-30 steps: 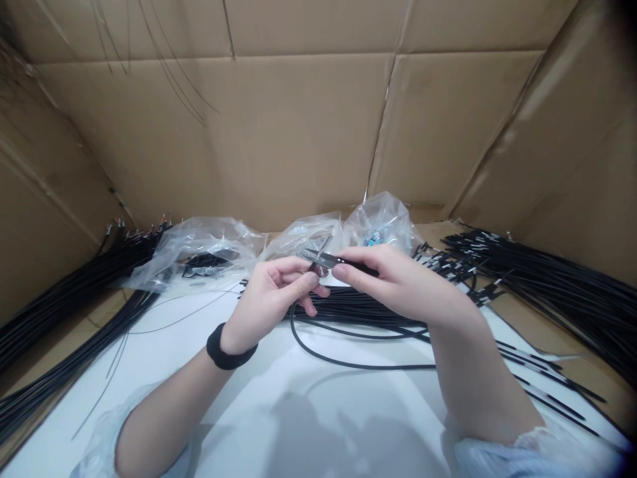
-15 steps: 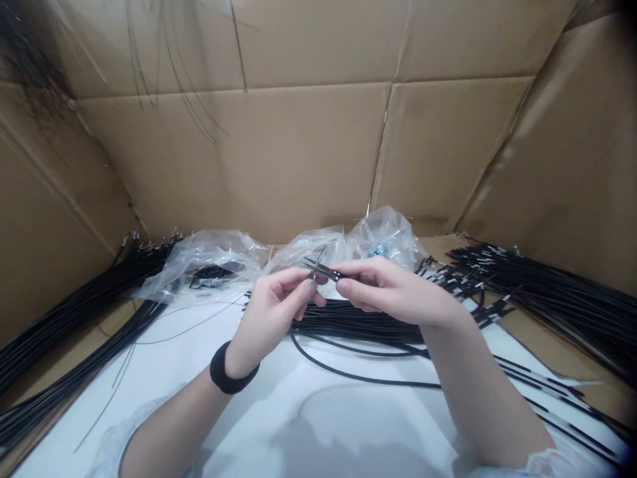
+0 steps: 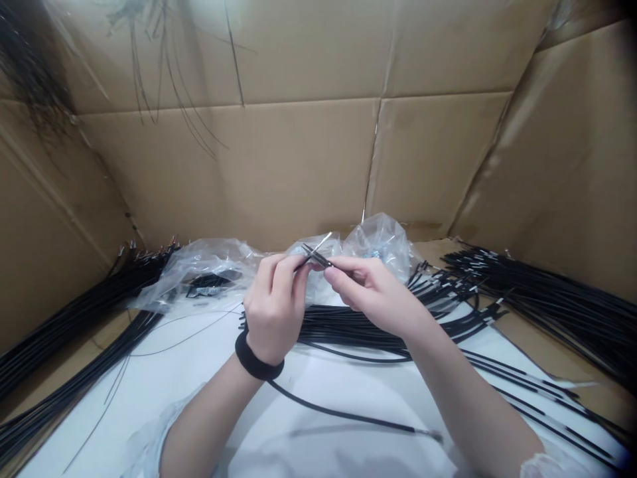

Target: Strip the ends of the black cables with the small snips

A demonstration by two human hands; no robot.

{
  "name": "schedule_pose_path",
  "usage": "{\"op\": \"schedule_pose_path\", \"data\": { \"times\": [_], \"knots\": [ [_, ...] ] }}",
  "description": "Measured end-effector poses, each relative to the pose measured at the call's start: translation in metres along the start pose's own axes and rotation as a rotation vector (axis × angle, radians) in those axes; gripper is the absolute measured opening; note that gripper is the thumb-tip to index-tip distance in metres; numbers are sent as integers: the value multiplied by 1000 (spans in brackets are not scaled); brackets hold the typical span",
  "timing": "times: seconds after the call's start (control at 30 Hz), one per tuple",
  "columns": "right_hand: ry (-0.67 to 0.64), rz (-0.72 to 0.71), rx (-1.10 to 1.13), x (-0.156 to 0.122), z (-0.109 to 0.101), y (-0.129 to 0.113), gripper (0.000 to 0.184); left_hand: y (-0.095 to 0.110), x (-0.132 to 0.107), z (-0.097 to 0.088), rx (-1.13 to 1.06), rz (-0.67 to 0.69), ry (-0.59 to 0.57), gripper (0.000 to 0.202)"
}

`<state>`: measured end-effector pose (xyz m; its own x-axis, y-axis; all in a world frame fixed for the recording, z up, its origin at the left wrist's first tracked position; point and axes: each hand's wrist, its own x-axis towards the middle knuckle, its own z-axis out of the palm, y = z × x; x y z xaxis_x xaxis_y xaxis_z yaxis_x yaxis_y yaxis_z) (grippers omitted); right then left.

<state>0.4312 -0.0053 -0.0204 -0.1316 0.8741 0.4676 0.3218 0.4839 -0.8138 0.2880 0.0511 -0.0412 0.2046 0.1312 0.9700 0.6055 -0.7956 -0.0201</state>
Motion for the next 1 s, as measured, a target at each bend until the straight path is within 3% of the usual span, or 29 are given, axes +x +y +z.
{"op": "schedule_pose_path", "data": {
  "times": [0.1, 0.17, 0.27, 0.4, 0.6, 0.7, 0.83, 1.0],
  "knots": [
    [17, -4, 8, 2, 3, 3, 27, -4, -1, 2, -33, 39, 7, 17],
    [33, -11, -18, 3, 5, 5, 27, -4, 0, 1, -71, -5, -14, 14],
    [66, -39, -113, 3, 6, 7, 27, -3, 2, -1, -160, -189, -93, 10],
    [107, -99, -242, 3, 6, 8, 25, -4, 8, -5, -344, -435, -214, 19],
    [102, -111, -299, 1, 4, 9, 26, -11, 15, -7, -784, -677, -447, 30],
    [102, -105, -262, 2, 5, 10, 25, -7, 13, -6, -638, -634, -343, 26],
    [120, -97, -219, 4, 7, 11, 27, -1, 7, -2, -289, -390, -151, 15],
    [119, -113, -259, 4, 7, 11, 24, -3, 3, -3, -243, -367, -192, 18]
  ]
}}
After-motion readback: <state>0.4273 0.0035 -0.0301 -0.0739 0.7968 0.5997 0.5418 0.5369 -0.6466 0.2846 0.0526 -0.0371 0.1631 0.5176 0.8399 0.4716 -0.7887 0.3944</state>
